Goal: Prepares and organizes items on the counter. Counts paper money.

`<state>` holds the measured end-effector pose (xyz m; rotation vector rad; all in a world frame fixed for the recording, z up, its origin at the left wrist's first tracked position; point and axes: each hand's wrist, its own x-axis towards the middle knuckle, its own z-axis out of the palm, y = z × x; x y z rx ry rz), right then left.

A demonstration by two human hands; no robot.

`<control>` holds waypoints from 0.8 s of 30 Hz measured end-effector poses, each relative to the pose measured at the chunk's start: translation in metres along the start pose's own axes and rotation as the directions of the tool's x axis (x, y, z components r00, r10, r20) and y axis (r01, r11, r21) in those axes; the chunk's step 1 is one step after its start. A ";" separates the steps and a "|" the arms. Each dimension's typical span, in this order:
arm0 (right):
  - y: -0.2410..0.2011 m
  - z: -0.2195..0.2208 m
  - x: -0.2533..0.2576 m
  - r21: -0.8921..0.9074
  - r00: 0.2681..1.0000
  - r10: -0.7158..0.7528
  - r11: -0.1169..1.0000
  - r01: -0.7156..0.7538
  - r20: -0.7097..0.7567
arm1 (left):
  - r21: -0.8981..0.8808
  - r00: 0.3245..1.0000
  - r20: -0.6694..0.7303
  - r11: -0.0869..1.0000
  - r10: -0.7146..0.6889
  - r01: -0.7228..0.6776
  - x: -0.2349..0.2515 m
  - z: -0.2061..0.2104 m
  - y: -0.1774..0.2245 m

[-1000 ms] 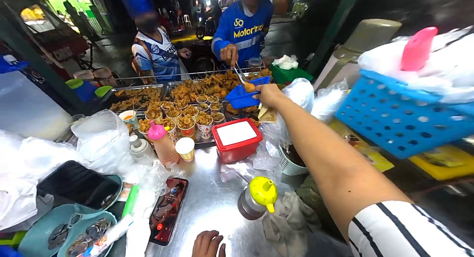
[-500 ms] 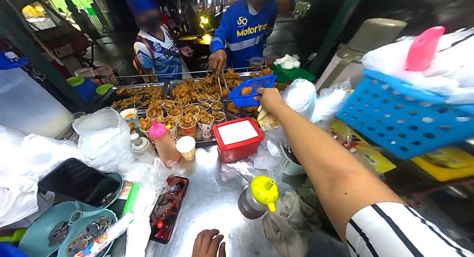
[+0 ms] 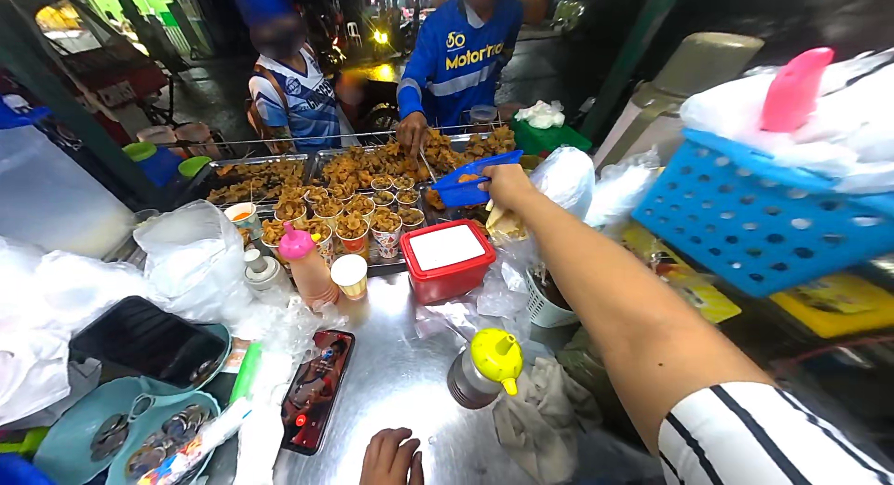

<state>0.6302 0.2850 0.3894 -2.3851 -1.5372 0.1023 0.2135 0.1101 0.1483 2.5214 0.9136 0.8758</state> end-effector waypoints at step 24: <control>-0.031 -0.054 -0.057 -0.063 0.968 -0.189 0.981 0.181 -0.165 | -0.028 0.996 0.082 0.999 -0.043 0.046 0.009 -0.003 0.012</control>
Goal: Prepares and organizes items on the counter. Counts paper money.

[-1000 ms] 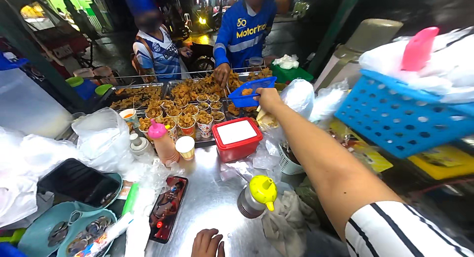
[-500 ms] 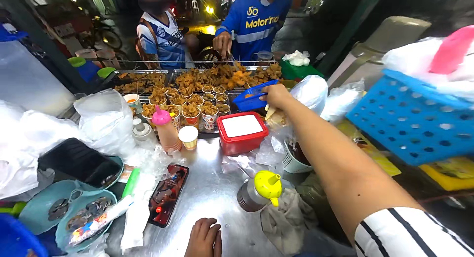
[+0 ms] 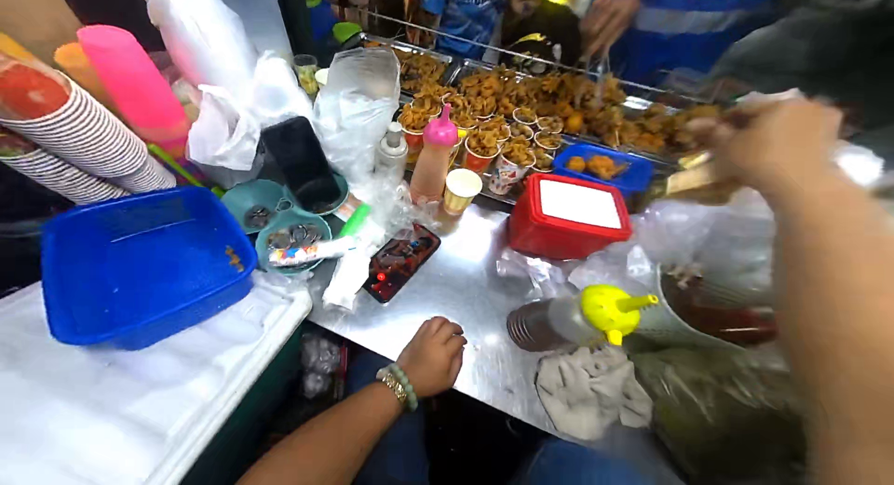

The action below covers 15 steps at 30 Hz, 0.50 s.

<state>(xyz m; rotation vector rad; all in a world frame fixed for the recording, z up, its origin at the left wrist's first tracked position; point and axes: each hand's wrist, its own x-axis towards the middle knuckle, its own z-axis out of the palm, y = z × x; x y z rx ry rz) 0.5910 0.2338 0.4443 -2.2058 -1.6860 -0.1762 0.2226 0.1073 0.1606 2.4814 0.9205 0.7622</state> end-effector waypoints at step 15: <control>-0.150 0.010 -0.241 0.438 0.801 -0.597 0.711 0.549 -0.036 | -0.929 0.972 -0.041 0.367 -0.232 0.048 0.011 -0.126 0.137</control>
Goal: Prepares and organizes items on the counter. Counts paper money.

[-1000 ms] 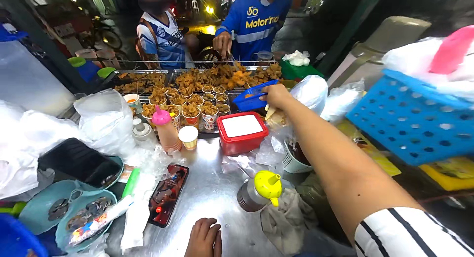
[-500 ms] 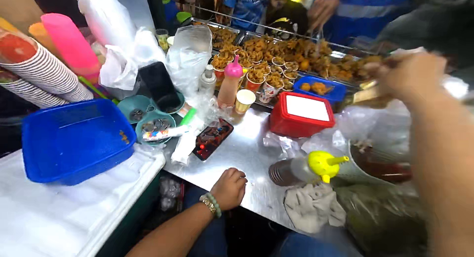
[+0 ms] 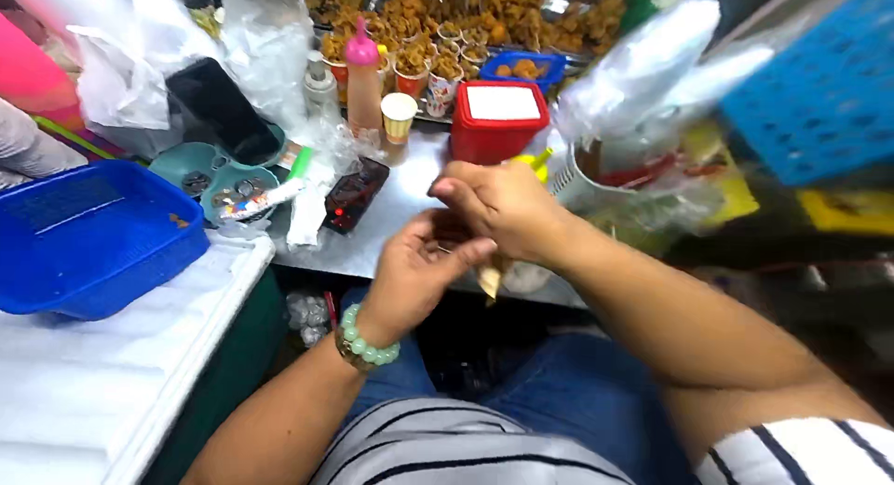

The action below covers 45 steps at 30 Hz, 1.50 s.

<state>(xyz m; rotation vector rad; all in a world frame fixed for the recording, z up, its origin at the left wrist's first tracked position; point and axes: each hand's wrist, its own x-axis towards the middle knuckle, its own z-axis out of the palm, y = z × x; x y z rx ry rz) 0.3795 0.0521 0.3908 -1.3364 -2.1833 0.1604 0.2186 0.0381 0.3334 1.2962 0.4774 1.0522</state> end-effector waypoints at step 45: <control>0.011 0.167 -0.213 -0.400 -0.145 0.389 0.728 -0.556 0.910 | 0.164 0.940 -0.215 0.940 -0.264 0.301 -0.047 -0.061 -0.075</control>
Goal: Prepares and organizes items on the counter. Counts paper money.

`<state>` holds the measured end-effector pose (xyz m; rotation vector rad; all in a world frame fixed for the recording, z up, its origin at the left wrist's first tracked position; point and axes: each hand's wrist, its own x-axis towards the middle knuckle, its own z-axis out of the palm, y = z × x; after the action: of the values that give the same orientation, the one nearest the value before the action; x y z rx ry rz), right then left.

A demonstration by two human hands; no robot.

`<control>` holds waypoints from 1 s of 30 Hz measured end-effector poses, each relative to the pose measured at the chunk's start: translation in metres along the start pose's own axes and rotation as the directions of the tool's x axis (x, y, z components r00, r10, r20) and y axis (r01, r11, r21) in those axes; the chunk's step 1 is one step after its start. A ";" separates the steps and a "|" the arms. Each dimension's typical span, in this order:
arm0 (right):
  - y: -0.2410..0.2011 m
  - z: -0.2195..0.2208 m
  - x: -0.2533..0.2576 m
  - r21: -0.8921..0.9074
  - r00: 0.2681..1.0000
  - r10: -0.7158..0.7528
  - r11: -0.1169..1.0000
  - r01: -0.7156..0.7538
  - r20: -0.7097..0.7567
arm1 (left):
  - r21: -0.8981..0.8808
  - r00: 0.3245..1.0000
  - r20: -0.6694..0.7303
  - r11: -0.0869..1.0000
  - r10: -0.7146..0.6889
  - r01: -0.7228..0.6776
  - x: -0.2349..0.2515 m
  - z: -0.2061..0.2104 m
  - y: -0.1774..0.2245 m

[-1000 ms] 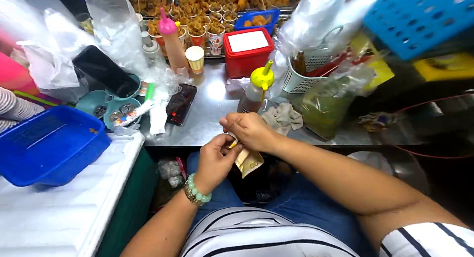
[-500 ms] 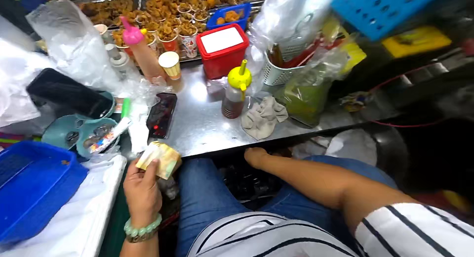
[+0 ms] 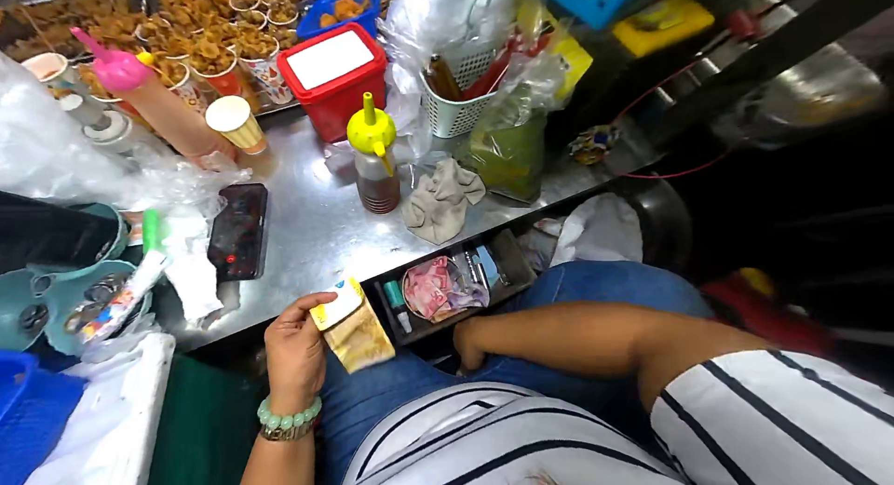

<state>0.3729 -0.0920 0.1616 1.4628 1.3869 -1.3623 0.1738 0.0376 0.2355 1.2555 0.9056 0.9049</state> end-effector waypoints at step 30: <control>0.060 -0.095 -0.122 0.180 0.488 -0.305 0.670 0.720 -0.818 | 0.063 0.891 0.440 0.986 0.111 -0.153 0.014 0.080 -0.030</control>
<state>0.4673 -0.0418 0.2891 2.2270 2.3013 -1.6954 0.2544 0.0179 0.2122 1.5409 0.5141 0.6482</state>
